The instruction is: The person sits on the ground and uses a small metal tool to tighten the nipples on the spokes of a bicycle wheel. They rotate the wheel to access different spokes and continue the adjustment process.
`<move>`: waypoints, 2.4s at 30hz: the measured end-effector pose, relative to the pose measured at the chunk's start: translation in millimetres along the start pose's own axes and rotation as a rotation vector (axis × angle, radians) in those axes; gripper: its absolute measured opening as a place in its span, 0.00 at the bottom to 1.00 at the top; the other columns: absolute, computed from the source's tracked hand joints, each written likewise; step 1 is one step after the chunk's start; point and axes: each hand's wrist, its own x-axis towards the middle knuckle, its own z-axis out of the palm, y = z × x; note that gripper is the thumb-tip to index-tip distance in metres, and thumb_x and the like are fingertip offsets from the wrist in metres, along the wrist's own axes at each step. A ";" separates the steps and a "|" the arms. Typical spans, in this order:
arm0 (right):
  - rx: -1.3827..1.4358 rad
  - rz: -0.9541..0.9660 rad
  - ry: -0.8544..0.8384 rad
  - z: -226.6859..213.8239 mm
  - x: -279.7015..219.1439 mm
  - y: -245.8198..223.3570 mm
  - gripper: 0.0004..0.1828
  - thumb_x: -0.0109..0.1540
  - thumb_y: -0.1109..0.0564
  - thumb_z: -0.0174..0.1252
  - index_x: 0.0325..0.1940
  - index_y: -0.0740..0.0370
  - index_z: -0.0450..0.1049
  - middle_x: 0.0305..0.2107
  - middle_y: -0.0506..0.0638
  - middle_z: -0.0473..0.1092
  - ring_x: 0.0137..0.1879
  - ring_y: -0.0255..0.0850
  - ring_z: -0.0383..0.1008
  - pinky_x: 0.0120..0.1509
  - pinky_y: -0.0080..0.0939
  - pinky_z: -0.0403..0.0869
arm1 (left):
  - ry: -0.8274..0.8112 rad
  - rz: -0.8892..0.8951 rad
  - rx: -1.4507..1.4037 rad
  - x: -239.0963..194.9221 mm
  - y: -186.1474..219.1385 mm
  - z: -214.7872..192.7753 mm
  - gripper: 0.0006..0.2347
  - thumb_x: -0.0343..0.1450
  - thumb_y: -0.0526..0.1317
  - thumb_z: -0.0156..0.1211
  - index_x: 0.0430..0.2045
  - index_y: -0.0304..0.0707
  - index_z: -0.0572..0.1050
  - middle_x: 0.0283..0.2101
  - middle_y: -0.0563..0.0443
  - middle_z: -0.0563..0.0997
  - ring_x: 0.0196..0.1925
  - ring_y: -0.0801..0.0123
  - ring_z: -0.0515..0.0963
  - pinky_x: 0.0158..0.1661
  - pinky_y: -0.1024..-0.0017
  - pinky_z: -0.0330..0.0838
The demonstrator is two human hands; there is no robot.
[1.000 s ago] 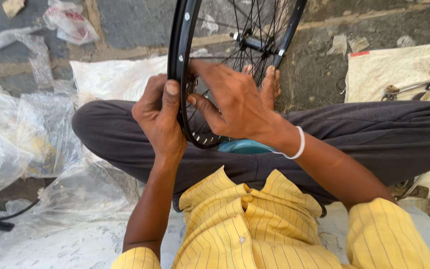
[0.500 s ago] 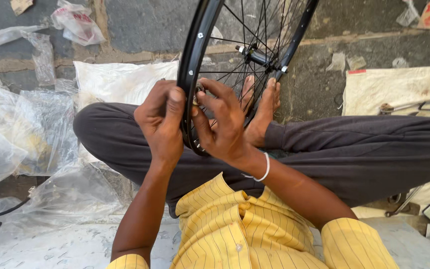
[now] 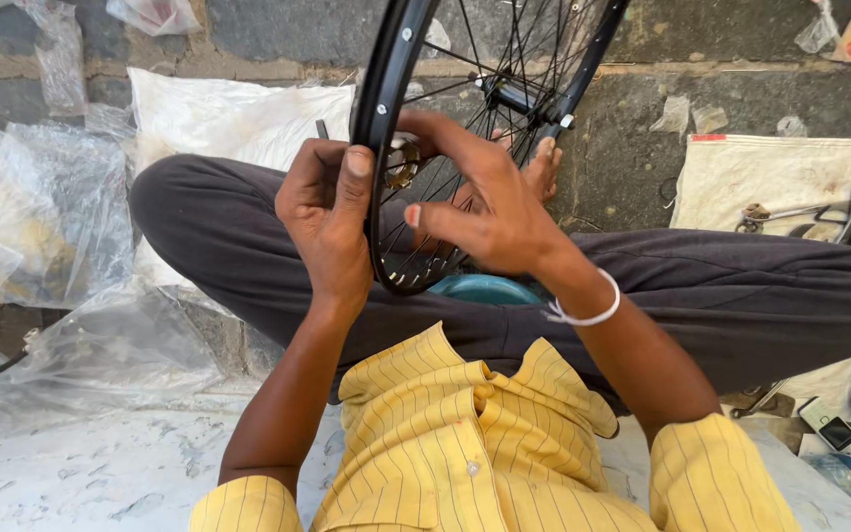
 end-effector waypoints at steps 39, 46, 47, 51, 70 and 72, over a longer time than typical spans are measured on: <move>-0.514 -0.432 0.464 39.7 12.7 37.2 0.13 0.72 0.59 0.62 0.57 0.65 0.68 0.45 0.58 0.73 0.52 0.49 0.76 0.60 0.46 0.75 | -0.012 -0.044 -0.099 15.8 7.7 2.8 0.09 0.77 0.42 0.63 0.36 0.33 0.76 0.32 0.61 0.74 0.34 0.83 0.68 0.36 0.81 0.62; -0.331 -0.081 0.540 47.8 -2.0 21.4 0.12 0.72 0.59 0.58 0.59 0.65 0.73 0.46 0.57 0.76 0.53 0.46 0.79 0.58 0.43 0.75 | -0.061 0.049 0.011 26.0 17.0 3.0 0.14 0.82 0.47 0.58 0.34 0.35 0.73 0.32 0.63 0.70 0.35 0.83 0.64 0.36 0.78 0.59; -0.376 -0.088 0.501 45.5 -1.1 17.9 0.13 0.70 0.58 0.60 0.58 0.64 0.74 0.45 0.57 0.77 0.52 0.46 0.78 0.57 0.43 0.75 | -0.102 0.023 0.086 37.2 19.5 3.7 0.15 0.82 0.48 0.56 0.31 0.35 0.73 0.29 0.62 0.69 0.32 0.82 0.63 0.34 0.78 0.57; -0.152 0.052 0.592 42.2 1.4 12.9 0.12 0.71 0.53 0.62 0.54 0.62 0.74 0.44 0.52 0.78 0.51 0.41 0.81 0.58 0.39 0.78 | -0.126 -0.017 0.253 46.6 23.0 2.5 0.17 0.81 0.47 0.54 0.24 0.36 0.70 0.24 0.61 0.67 0.27 0.82 0.61 0.28 0.77 0.54; -0.063 -0.028 -0.035 17.3 28.6 31.8 0.21 0.64 0.56 0.61 0.59 0.68 0.71 0.49 0.55 0.73 0.55 0.48 0.77 0.56 0.47 0.78 | -0.021 0.073 -0.059 10.6 -11.9 -14.8 0.12 0.81 0.43 0.62 0.37 0.30 0.74 0.33 0.56 0.76 0.34 0.82 0.71 0.38 0.83 0.65; -0.506 -0.123 0.178 36.9 21.5 25.5 0.10 0.64 0.64 0.62 0.48 0.66 0.71 0.40 0.51 0.74 0.45 0.48 0.80 0.50 0.47 0.79 | -0.001 0.019 -0.055 6.0 -9.1 -10.3 0.11 0.79 0.42 0.63 0.40 0.29 0.76 0.33 0.57 0.75 0.34 0.82 0.69 0.37 0.82 0.62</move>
